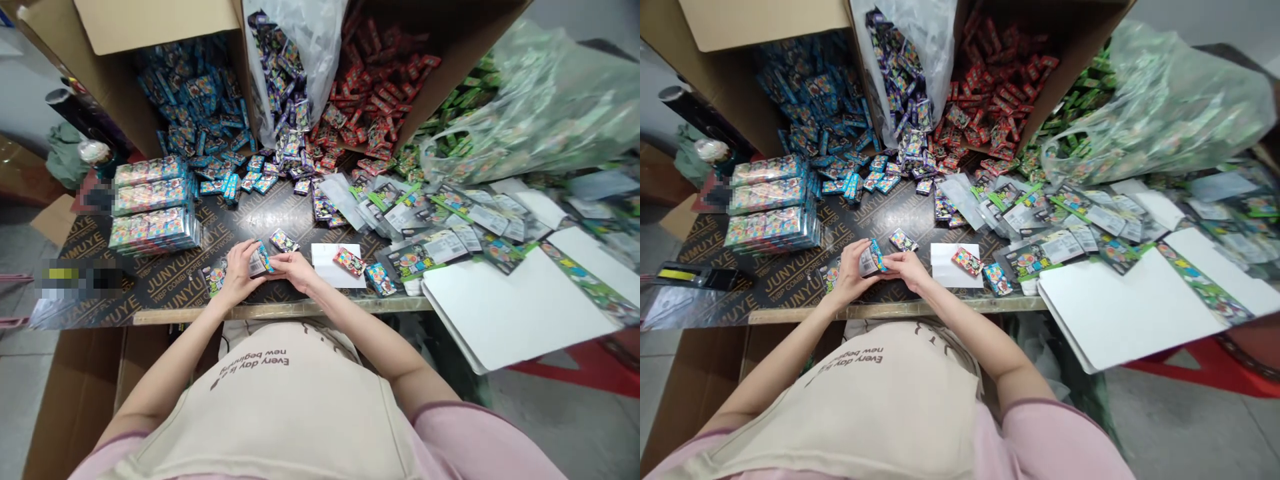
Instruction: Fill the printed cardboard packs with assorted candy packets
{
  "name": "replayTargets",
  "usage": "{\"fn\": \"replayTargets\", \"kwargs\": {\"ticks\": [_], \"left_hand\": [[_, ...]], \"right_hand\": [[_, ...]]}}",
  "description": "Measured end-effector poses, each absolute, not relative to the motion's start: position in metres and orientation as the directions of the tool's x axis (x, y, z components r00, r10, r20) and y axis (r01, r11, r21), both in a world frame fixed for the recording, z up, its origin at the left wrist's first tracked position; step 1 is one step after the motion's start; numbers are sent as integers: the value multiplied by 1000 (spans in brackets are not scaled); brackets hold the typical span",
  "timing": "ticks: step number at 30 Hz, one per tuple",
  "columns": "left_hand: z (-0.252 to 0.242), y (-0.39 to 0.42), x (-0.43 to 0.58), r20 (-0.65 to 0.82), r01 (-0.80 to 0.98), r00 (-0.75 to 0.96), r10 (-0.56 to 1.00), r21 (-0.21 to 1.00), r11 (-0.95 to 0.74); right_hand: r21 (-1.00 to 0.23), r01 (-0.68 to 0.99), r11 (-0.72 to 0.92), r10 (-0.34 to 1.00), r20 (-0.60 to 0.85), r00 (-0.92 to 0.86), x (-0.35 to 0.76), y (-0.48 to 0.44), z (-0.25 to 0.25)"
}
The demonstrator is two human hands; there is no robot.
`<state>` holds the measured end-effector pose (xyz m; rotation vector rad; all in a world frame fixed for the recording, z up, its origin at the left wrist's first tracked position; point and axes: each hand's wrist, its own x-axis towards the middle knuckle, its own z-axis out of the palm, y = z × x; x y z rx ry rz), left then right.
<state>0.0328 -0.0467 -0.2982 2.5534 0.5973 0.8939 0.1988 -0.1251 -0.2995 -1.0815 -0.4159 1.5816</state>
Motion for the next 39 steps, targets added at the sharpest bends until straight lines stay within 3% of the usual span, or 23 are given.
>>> {"fn": "replayTargets", "kwargs": {"ticks": [4, 8, 10, 12, 15, 18, 21, 28, 32, 35, 39], "left_hand": [[-301, -52, 37, 519, 262, 691, 503, 469, -843], [-300, -51, 39, 499, 266, 692, 522, 496, -826], [-301, -48, 39, 463, 311, 687, 559, 508, -803], [-305, -44, 37, 389, 370, 702, 596, 515, -773], [-316, -41, 33, 234, 429, 764, 601, 511, -745], [-323, -39, 26, 127, 487, 794, 594, 451, -748], [-323, -35, 16, 87, 571, 766, 637, 364, -736], [-312, -27, 4, 138, 625, 693, 708, 375, -684], [-308, -30, 11, 159, 587, 717, 679, 388, -710], [-306, -32, 16, 157, 561, 738, 657, 400, -725], [-304, -31, 20, 178, 506, 775, 607, 401, -763]], "right_hand": [[-891, -382, -246, 911, -347, 223, 191, -125, -296], [-977, 128, -169, 916, -108, 387, 197, -125, -295], [-891, 428, -149, 876, 82, 475, 207, -125, -296], [-720, 655, -229, 840, 194, 506, 221, -122, -300], [-484, 825, -291, 922, 87, 376, 241, -115, -309], [-419, 903, -98, 994, 4, 110, 259, -108, -315], [-431, 899, 80, 996, -11, -94, 272, -109, -316], [-503, 864, 14, 998, 55, 16, 268, -126, -321], [-560, 821, 107, 975, 222, 24, 260, -126, -317], [-541, 818, 194, 958, 284, -39, 252, -126, -303], [-480, 839, 255, 962, 214, -170, 238, -128, -288]]}}
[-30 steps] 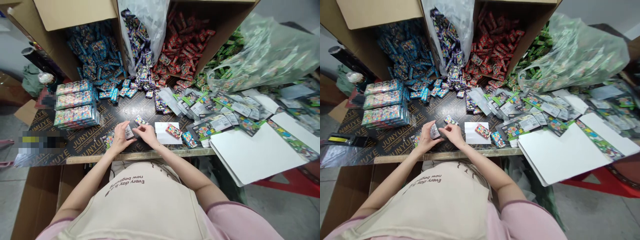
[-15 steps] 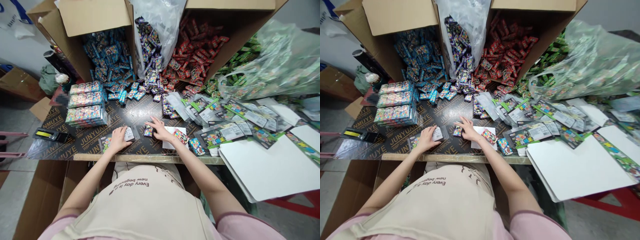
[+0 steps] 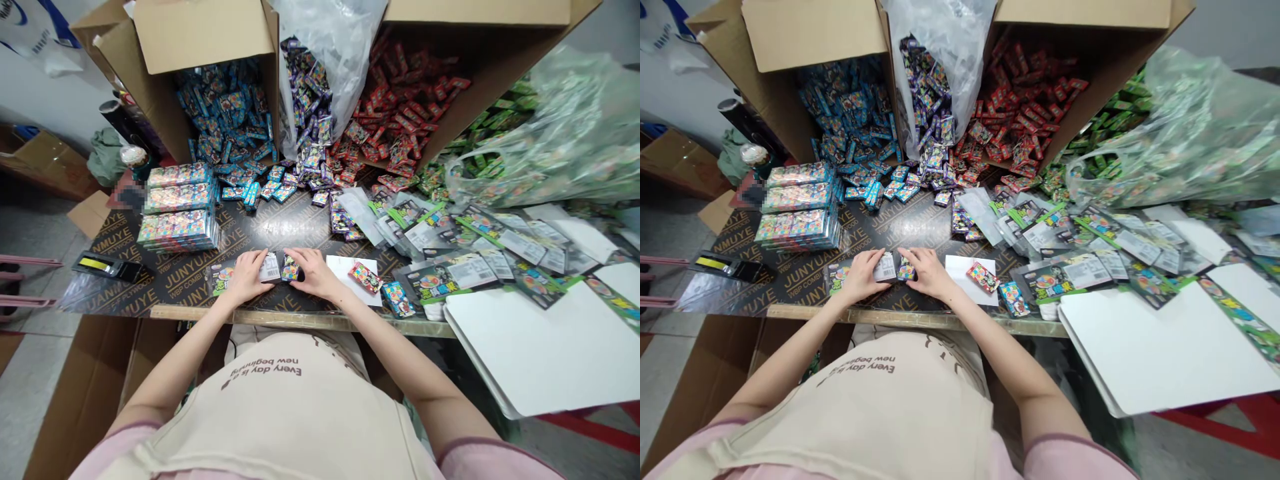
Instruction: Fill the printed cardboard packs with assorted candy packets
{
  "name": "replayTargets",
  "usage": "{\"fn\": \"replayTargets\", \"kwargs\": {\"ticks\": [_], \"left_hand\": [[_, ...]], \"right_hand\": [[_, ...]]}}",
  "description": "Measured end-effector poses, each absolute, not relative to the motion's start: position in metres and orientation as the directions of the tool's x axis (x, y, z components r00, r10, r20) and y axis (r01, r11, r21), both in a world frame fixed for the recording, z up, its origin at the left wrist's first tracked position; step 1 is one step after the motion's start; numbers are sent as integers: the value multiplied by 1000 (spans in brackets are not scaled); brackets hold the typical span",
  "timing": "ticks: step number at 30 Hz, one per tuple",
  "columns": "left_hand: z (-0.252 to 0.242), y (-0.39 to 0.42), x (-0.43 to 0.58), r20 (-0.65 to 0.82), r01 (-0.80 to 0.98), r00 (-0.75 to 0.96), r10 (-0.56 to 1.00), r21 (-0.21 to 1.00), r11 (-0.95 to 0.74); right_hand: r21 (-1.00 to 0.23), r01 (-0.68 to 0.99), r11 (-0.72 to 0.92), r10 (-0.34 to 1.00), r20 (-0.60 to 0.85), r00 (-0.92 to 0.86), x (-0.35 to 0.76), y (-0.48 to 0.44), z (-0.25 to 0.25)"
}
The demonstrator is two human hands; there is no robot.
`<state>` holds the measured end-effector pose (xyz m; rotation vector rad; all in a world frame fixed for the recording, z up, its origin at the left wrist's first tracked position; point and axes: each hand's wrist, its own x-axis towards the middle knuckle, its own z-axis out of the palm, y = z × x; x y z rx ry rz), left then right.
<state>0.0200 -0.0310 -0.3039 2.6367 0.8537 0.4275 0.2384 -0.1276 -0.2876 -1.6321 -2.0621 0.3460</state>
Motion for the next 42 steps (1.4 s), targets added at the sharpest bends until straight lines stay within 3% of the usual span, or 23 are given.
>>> {"fn": "replayTargets", "kwargs": {"ticks": [9, 15, 18, 20, 22, 26, 29, 31, 36, 42], "left_hand": [[-302, -26, 29, 130, 391, 853, 505, 479, -786], [-298, -20, 39, 167, 445, 789, 591, 508, -738], [-303, -19, 46, 156, 425, 804, 574, 525, -738], [-308, -20, 51, 138, 431, 804, 578, 536, -726], [-315, -21, 54, 121, 458, 790, 601, 534, -710], [-326, -24, 56, 118, 501, 762, 637, 515, -695], [-331, -26, 57, 127, 504, 753, 645, 519, -690], [-333, -26, 58, 126, 506, 751, 648, 521, -688], [-335, -25, 60, 122, 512, 750, 651, 516, -687], [-336, -24, 60, 119, 510, 751, 650, 521, -685]], "right_hand": [[-621, 686, 380, 923, 212, -320, 244, -122, -289], [-728, 667, 157, 966, 253, 49, 241, -132, -292], [-775, 611, 162, 981, 195, -13, 237, -133, -291], [-724, 662, 195, 976, 211, -56, 248, -120, -287], [-608, 777, 160, 959, 281, 22, 276, -95, -280], [-426, 876, -228, 838, 371, 399, 372, -23, -263], [-382, 758, -528, 782, 130, 610, 439, 24, -259], [-382, 709, -593, 760, 27, 650, 465, 47, -263], [-389, 748, -538, 807, 20, 591, 476, 76, -283], [-456, 801, -388, 851, 157, 501, 482, 78, -286]]}}
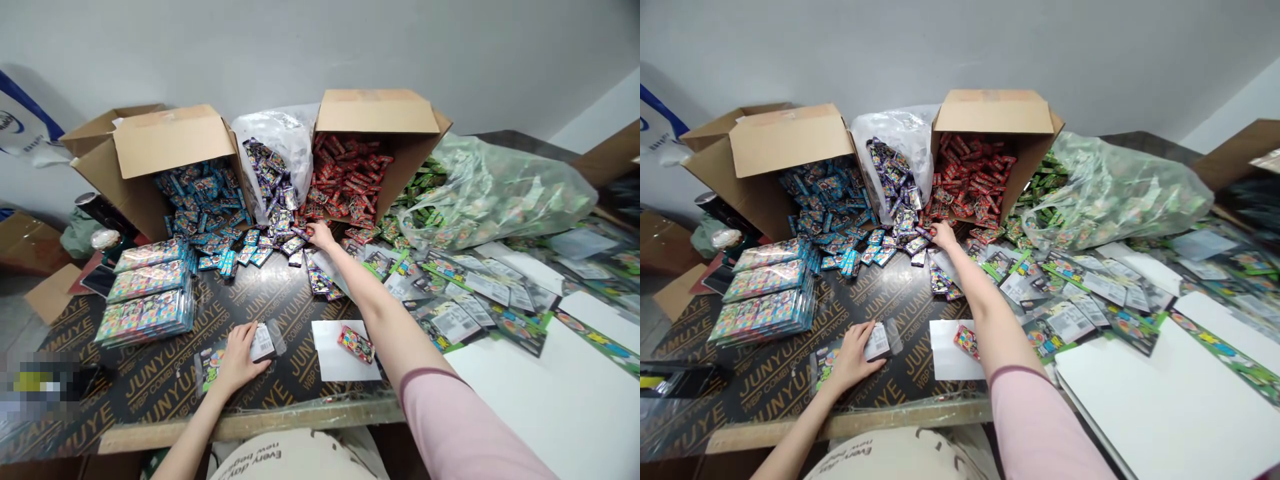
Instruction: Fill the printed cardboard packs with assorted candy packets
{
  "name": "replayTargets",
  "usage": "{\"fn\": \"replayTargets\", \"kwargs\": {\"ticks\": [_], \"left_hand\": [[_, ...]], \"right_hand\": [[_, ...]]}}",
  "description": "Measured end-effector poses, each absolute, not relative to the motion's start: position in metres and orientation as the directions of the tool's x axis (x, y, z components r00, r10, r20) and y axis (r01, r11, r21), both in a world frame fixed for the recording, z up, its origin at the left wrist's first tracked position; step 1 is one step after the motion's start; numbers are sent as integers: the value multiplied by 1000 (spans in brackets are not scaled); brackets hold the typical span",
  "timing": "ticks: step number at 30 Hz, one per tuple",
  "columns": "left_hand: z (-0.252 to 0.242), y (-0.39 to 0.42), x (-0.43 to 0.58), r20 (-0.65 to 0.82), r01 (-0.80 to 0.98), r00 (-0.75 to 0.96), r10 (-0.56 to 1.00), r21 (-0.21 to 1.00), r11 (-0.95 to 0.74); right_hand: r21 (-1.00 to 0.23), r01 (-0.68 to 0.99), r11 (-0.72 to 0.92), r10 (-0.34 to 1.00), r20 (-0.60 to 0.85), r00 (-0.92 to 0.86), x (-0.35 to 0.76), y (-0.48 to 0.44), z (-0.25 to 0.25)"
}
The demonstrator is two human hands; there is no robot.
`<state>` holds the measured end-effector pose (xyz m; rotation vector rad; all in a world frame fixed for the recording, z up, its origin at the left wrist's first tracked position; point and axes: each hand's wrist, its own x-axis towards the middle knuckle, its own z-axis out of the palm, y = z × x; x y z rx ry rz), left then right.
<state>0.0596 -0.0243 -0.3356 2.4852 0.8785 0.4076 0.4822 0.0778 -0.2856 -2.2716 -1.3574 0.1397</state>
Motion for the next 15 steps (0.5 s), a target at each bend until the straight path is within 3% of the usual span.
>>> {"fn": "replayTargets", "kwargs": {"ticks": [5, 7, 9, 12, 15], "left_hand": [[-341, -23, 58, 164, 491, 753, 637, 504, -710], [-343, -23, 57, 188, 483, 753, 631, 493, -724], [-344, -23, 57, 200, 476, 756, 623, 485, -734], [-344, -24, 57, 203, 471, 759, 618, 484, -738], [-344, -23, 55, 200, 468, 761, 616, 487, -737]], "right_hand": [[-558, 766, -318, 733, 368, 573, 482, 70, -264], [-613, 782, -110, 731, 483, 482, 469, 58, -258], [-593, 793, 141, 758, 580, 298, 451, 38, -259], [-496, 819, 290, 814, 577, 61, 432, -5, -271], [-442, 867, 231, 865, 500, 24, 429, -47, -287]]}}
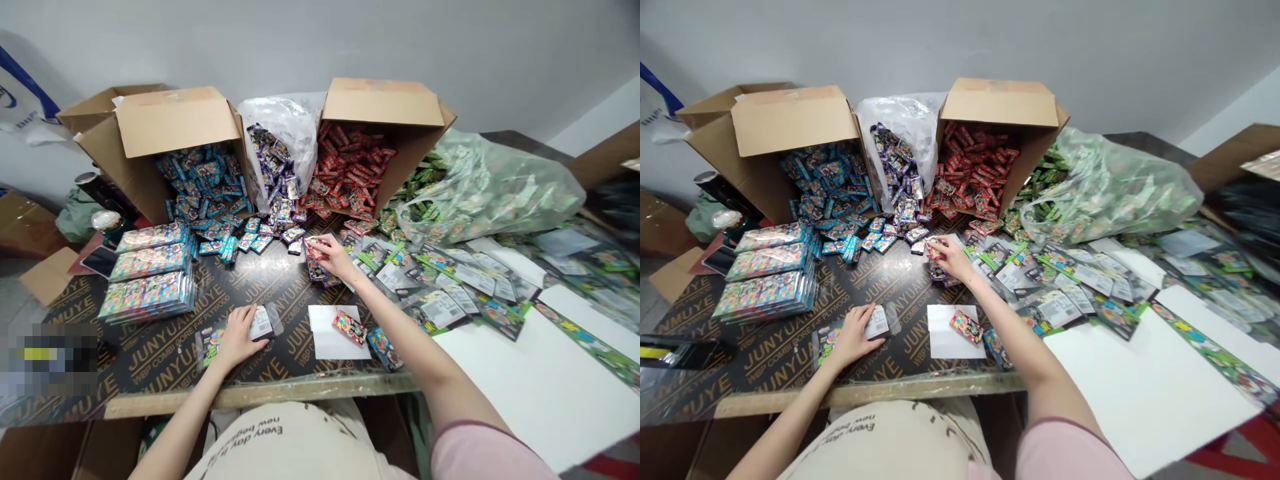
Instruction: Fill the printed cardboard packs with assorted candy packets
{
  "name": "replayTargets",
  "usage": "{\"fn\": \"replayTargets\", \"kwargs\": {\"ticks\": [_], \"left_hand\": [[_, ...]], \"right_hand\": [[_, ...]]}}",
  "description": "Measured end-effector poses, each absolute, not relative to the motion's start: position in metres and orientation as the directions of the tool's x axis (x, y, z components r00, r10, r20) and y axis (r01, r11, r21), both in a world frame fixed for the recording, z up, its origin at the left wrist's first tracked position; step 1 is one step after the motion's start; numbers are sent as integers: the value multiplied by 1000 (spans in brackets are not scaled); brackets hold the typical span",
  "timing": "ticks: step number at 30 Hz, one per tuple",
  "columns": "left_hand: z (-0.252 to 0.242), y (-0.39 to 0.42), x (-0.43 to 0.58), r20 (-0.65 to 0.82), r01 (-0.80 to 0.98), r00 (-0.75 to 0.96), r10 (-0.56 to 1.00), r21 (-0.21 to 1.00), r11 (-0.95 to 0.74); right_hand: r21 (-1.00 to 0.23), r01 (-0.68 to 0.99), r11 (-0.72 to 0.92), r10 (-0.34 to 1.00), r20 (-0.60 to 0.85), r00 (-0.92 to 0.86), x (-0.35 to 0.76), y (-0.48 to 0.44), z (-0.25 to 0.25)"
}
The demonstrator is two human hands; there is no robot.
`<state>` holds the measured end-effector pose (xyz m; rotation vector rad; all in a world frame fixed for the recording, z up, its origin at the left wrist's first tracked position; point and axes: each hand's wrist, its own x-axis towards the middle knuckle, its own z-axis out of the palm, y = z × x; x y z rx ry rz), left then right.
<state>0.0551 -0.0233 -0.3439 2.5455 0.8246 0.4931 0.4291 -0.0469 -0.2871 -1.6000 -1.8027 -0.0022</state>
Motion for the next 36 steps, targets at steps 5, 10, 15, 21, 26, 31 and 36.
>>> {"fn": "replayTargets", "kwargs": {"ticks": [5, 10, 15, 21, 26, 31, 36], "left_hand": [[-332, -24, 56, 183, 476, 769, 613, 475, -740], [-284, -48, 89, 164, 347, 632, 757, 814, -465], [-249, -69, 120, -170, -118, 611, 773, 946, 301], [-242, -73, 96, -114, 63, 635, 764, 993, 96], [-246, -79, 92, -45, 115, 675, 736, 992, -44], [-254, -70, 85, -78, 131, 735, 674, 991, -27], [-277, -40, 53, 69, 448, 752, 655, 676, -586]], "right_hand": [[-400, 904, 151, 833, 543, 101, 419, -95, -284], [-321, 906, 275, 735, 678, 16, 338, -133, -259], [-319, 821, 474, 748, 638, -184, 262, -161, -259], [-462, 800, 383, 849, 517, -108, 252, -176, -251], [-454, 769, 450, 843, 501, -198, 246, -174, -250], [-579, 678, 453, 832, 548, -87, 238, -171, -256], [-593, 756, 277, 863, 500, 76, 260, -162, -276]]}}
